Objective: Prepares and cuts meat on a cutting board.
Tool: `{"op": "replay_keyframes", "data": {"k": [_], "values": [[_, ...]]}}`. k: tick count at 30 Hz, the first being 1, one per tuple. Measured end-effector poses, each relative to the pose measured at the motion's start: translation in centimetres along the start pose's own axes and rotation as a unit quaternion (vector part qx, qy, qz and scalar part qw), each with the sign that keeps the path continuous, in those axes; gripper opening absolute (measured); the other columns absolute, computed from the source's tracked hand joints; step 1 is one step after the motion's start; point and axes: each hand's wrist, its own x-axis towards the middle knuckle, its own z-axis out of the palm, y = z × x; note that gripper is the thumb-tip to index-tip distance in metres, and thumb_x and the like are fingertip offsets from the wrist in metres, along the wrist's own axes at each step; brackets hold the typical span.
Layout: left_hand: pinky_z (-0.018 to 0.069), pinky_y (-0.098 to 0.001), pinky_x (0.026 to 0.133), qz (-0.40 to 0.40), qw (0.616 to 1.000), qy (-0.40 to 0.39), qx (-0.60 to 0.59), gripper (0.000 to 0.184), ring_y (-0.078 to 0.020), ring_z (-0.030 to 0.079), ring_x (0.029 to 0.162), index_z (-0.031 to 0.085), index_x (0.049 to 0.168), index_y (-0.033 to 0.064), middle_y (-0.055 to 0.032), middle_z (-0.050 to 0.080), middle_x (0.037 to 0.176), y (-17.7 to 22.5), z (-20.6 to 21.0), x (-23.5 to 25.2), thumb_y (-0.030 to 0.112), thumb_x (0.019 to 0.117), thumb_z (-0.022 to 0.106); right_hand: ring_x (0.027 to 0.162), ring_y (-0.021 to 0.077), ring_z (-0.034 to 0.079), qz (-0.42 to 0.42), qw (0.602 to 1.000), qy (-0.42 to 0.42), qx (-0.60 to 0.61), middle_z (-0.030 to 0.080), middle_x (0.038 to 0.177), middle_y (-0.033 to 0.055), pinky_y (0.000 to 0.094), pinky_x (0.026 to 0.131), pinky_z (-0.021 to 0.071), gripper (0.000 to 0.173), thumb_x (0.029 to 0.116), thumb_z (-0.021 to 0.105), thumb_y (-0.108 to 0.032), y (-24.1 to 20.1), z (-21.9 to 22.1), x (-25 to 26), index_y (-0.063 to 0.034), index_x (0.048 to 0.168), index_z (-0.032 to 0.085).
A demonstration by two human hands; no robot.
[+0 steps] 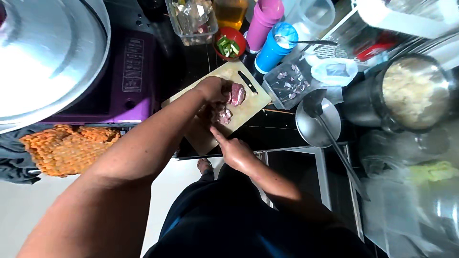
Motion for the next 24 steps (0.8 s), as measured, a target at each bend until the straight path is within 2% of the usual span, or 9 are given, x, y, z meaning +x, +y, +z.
{"op": "replay_keyframes", "data": {"k": [2, 6, 8, 9, 13, 17, 20, 22, 24], "values": [[0.0499, -0.0619, 0.095, 0.014, 0.998, 0.041, -0.04, 0.037, -0.0412, 0.066, 0.105, 0.065, 0.117, -0.0043, -0.0247, 0.068, 0.108, -0.1, -0.4, -1.1, 0.025, 0.0953, 0.075, 0.101, 0.0384, 0.07, -0.005, 1.0, 0.005, 0.012, 0.072, 0.108, 0.019, 0.0566, 0.089, 0.0536, 0.066, 0.111, 0.039, -0.019, 0.8, 0.3, 0.3, -0.0437, 0.165, 0.009], [0.0569, -0.0461, 0.082, 0.037, 0.972, 0.112, -0.205, 0.024, -0.0218, 0.068, 0.084, 0.068, 0.108, 0.0021, -0.0113, 0.069, 0.092, -0.4, -1.1, -6.2, 0.021, 0.0946, 0.076, 0.098, 0.0373, 0.07, 0.0, 0.997, 0.048, 0.063, 0.072, 0.106, 0.0193, 0.0558, 0.089, 0.0541, 0.064, 0.1109, 0.041, -0.021, 3.1, 0.1, 0.9, -0.0406, 0.165, 0.013], [0.0574, -0.0407, 0.076, 0.021, 0.959, 0.128, -0.254, 0.017, -0.0165, 0.067, 0.076, 0.071, 0.104, 0.0035, -0.0078, 0.07, 0.086, -1.3, 0.0, -8.8, 0.019, 0.0974, 0.072, 0.097, 0.0359, 0.07, -0.004, 0.995, 0.055, 0.079, 0.072, 0.107, 0.0197, 0.054, 0.091, 0.0535, 0.064, 0.1108, 0.043, -0.021, 3.8, -0.1, 0.9, -0.0385, 0.165, 0.014], [0.0569, -0.0431, 0.077, 0.004, 0.959, 0.134, -0.249, 0.018, -0.0184, 0.067, 0.076, 0.071, 0.103, 0.0027, -0.009, 0.07, 0.085, -2.1, 1.1, -9.7, 0.02, 0.0987, 0.07, 0.098, 0.0356, 0.07, -0.004, 0.995, 0.06, 0.079, 0.072, 0.108, 0.0199, 0.0533, 0.092, 0.0532, 0.064, 0.1106, 0.043, -0.02, 3.8, -0.2, 0.8, -0.0373, 0.165, 0.015], [0.0533, -0.0634, 0.09, -0.103, 0.964, 0.175, -0.17, 0.028, -0.0379, 0.071, 0.095, 0.072, 0.108, -0.0005, -0.0204, 0.072, 0.097, -5.8, 7.0, -11.5, 0.026, 0.0996, 0.069, 0.097, 0.0366, 0.07, 0.019, 0.997, 0.076, 0.023, 0.072, 0.103, 0.0187, 0.0528, 0.09, 0.054, 0.066, 0.1104, 0.042, -0.019, 2.4, 0.1, 0.3, -0.0343, 0.166, 0.01], [0.0547, -0.0587, 0.089, -0.078, 0.94, 0.286, -0.17, 0.026, -0.0367, 0.068, 0.098, 0.069, 0.111, -0.0009, -0.02, 0.069, 0.105, -6.2, 10.3, -12.1, 0.02, 0.096, 0.072, 0.092, 0.0364, 0.071, 0.027, 0.993, 0.105, -0.042, 0.073, 0.094, 0.0163, 0.0522, 0.085, 0.055, 0.068, 0.1095, 0.04, -0.017, 0.4, 0.5, -0.9, -0.032, 0.167, 0.007], [0.0526, -0.0579, 0.096, -0.029, 0.933, 0.318, -0.167, 0.03, -0.0367, 0.066, 0.111, 0.069, 0.119, 0.0019, -0.0187, 0.069, 0.116, -6.4, 11.5, -12.0, 0.017, 0.0937, 0.074, 0.09, 0.0364, 0.071, 0.008, 0.991, 0.12, -0.055, 0.073, 0.093, 0.0162, 0.0519, 0.083, 0.0555, 0.067, 0.1088, 0.04, -0.015, 0.0, 0.8, -1.5, -0.0302, 0.167, 0.011], [0.0531, -0.0568, 0.095, 0.006, 0.93, 0.338, -0.143, 0.024, -0.0383, 0.066, 0.11, 0.07, 0.111, 0.0005, -0.019, 0.07, 0.111, -6.4, 12.1, -11.8, 0.016, 0.093, 0.073, 0.088, 0.0361, 0.071, 0.001, 0.989, 0.138, -0.052, 0.073, 0.092, 0.016, 0.0516, 0.081, 0.0557, 0.067, 0.1083, 0.041, -0.014, 0.1, 1.0, -1.7, -0.0296, 0.167, 0.013], [0.0568, -0.0531, 0.088, 0.055, 0.918, 0.379, -0.099, 0.017, -0.0384, 0.068, 0.101, 0.069, 0.102, -0.0024, -0.0202, 0.068, 0.104, -6.5, 12.7, -11.5, 0.012, 0.0935, 0.071, 0.084, 0.0356, 0.071, -0.009, 0.986, 0.162, -0.045, 0.073, 0.09, 0.016, 0.0513, 0.079, 0.0561, 0.068, 0.1071, 0.043, -0.012, 0.3, 1.1, -1.7, -0.0283, 0.167, 0.014]]}}
